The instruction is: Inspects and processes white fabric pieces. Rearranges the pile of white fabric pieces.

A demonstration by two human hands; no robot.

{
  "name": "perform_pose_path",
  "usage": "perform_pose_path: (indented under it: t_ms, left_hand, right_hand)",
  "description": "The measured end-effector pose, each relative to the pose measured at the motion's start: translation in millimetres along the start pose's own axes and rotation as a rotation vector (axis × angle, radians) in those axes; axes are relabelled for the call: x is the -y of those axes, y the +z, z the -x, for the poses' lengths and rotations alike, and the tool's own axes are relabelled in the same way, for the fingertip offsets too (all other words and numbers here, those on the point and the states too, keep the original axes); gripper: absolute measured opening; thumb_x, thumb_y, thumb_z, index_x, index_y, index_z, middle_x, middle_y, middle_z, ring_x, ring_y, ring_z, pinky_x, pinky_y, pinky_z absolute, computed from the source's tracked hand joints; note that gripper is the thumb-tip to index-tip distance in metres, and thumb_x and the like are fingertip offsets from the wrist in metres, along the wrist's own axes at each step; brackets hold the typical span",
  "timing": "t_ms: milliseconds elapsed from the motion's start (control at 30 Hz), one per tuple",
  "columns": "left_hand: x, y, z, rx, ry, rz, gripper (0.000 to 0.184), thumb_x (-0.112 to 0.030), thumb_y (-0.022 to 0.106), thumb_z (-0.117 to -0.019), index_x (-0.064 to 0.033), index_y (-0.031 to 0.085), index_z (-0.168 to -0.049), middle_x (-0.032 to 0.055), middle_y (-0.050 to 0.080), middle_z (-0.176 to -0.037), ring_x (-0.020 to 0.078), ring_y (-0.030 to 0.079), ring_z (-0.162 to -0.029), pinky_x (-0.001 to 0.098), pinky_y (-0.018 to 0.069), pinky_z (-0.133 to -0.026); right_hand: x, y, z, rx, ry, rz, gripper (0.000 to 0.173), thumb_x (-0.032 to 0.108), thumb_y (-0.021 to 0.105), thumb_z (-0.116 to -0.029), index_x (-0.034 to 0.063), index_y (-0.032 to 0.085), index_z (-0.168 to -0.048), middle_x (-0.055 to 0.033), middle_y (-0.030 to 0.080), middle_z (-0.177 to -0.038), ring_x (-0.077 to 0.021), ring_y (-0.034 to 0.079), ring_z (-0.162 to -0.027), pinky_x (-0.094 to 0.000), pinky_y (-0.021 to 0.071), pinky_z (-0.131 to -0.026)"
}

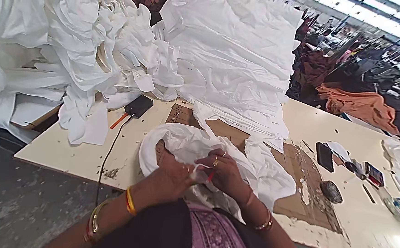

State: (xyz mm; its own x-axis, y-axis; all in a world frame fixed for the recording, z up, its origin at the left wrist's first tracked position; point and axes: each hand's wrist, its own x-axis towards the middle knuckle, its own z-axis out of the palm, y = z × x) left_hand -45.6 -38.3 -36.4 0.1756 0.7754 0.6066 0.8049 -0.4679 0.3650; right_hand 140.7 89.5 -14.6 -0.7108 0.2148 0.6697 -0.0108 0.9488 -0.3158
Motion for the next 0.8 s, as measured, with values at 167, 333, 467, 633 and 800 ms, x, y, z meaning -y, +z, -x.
perform_pose_path:
  t_ms: [167,333,467,633,800]
  left_hand:
    - [7,-36,-5,0.129,0.01,0.759,0.04,-0.03,0.041,-0.1108,-0.0024,0.06,-0.088,-0.0014,0.057,-0.072,-0.0087,0.054,-0.071,0.0077,0.0436,-0.068]
    - [25,-42,-15,0.088,0.091,0.442,0.032,-0.032,0.054,-0.1033,-0.0058,0.067,-0.089,0.009,0.067,-0.087,0.0128,0.064,-0.092,0.0221,0.0501,-0.083]
    - [31,-26,-15,-0.055,0.108,0.164,0.03,-0.037,0.047,-0.1084,-0.0182,0.069,-0.103,-0.0004,0.073,-0.107,0.0198,0.058,-0.127,0.0433,0.029,-0.12]
    - [-15,-7,-7,-0.156,0.224,0.271,0.011,-0.018,0.056,-0.105,-0.0145,0.066,-0.103,0.0092,0.065,-0.11,0.0136,0.063,-0.103,0.0185,0.0501,-0.089]
    - [-21,-4,-7,-0.191,0.244,0.223,0.01,-0.015,0.05,-0.1066,-0.0101,0.059,-0.107,0.0095,0.054,-0.1,0.0135,0.057,-0.093,0.0145,0.0471,-0.087]
  right_hand:
    - [1,-26,15,-0.223,0.133,-0.559,0.025,0.036,0.055,-0.1053,0.0193,0.073,-0.101,0.0101,0.074,-0.1,-0.0001,0.067,-0.103,-0.0206,0.0539,-0.094]
    - [1,-60,27,-0.331,0.129,-0.57,0.023,0.033,0.056,-0.1054,0.0249,0.076,-0.11,0.0132,0.075,-0.11,-0.0025,0.067,-0.113,-0.0213,0.0531,-0.1]
    - [1,-72,36,-0.043,0.093,-0.798,0.027,0.037,0.049,-0.1077,0.0177,0.066,-0.097,0.0102,0.067,-0.087,0.0026,0.063,-0.092,-0.0203,0.0457,-0.095]
    - [16,-37,20,-0.112,0.112,-0.688,0.034,0.037,0.042,-0.1104,0.0156,0.06,-0.092,0.0087,0.058,-0.082,0.0058,0.056,-0.084,-0.0139,0.0457,-0.081]
    - [20,-2,9,-0.05,0.031,-0.52,0.035,0.038,0.041,-0.1102,0.0086,0.053,-0.095,-0.004,0.053,-0.084,-0.0082,0.053,-0.088,-0.0238,0.0378,-0.091]
